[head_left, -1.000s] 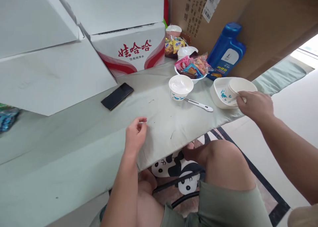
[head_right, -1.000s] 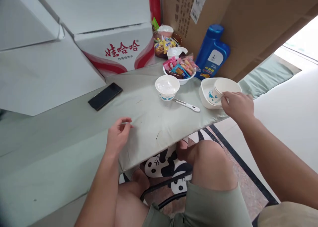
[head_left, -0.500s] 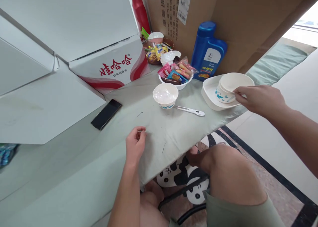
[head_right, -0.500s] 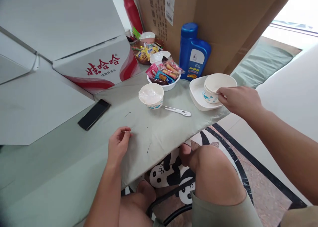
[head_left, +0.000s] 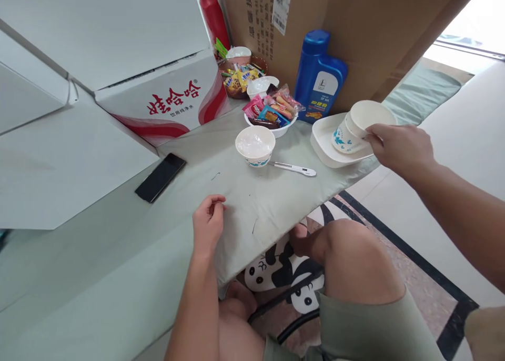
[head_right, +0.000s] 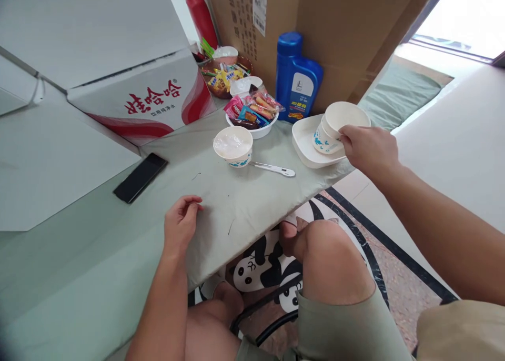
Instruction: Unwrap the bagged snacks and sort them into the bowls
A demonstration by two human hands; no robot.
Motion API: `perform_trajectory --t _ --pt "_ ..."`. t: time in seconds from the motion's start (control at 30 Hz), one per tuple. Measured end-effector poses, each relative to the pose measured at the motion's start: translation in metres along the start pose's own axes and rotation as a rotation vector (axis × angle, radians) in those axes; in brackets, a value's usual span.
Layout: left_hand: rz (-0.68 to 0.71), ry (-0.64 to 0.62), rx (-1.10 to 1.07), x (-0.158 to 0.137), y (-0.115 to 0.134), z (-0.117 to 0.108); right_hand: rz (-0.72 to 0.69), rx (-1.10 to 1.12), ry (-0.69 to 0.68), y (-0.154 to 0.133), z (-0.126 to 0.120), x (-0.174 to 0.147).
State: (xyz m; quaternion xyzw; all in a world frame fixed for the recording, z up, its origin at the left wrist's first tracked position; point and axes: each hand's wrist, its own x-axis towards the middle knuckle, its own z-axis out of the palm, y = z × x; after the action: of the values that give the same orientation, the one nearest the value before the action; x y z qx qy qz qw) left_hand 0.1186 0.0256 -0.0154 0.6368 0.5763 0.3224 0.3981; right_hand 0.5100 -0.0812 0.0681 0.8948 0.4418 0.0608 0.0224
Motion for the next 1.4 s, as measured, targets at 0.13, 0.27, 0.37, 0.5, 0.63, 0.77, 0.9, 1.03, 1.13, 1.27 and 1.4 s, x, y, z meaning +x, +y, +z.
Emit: perform_trajectory --t 0.13,0.27,0.37,0.5,0.63,0.77,0.9,1.03,1.13,1.27,1.4 --pt "0.011 -0.009 0.006 -0.003 0.004 0.005 0.015 0.102 0.199 0.001 -0.004 -0.009" --pt "0.039 -0.031 0.026 -0.009 0.002 0.009 0.035 0.192 0.363 0.029 -0.010 -0.010" --pt "0.136 -0.074 0.044 -0.016 0.019 0.027 0.137 0.206 0.427 0.066 0.002 -0.004" --pt "0.410 -0.338 0.128 -0.027 0.084 0.098 0.185 0.240 0.346 0.102 0.040 0.008" --pt "0.596 -0.524 0.456 -0.019 0.152 0.191 0.093 0.275 0.199 0.109 0.073 0.020" --pt "0.648 -0.527 0.737 -0.001 0.175 0.235 -0.122 0.395 0.252 0.112 0.087 0.033" --pt "0.725 -0.411 0.748 -0.001 0.166 0.219 -0.312 0.509 0.383 0.120 0.096 0.037" --pt "0.886 -0.201 0.574 -0.030 0.149 0.169 -0.306 0.503 0.613 0.113 0.076 0.015" --pt "0.968 -0.082 0.494 -0.066 0.137 0.121 -0.358 0.596 0.755 0.080 0.034 -0.019" --pt "1.005 -0.046 0.515 -0.107 0.113 0.053 -0.882 0.743 0.510 -0.004 -0.005 -0.064" --pt "0.921 0.034 0.553 -0.112 0.064 -0.012 -1.065 0.680 0.302 -0.107 0.002 -0.090"
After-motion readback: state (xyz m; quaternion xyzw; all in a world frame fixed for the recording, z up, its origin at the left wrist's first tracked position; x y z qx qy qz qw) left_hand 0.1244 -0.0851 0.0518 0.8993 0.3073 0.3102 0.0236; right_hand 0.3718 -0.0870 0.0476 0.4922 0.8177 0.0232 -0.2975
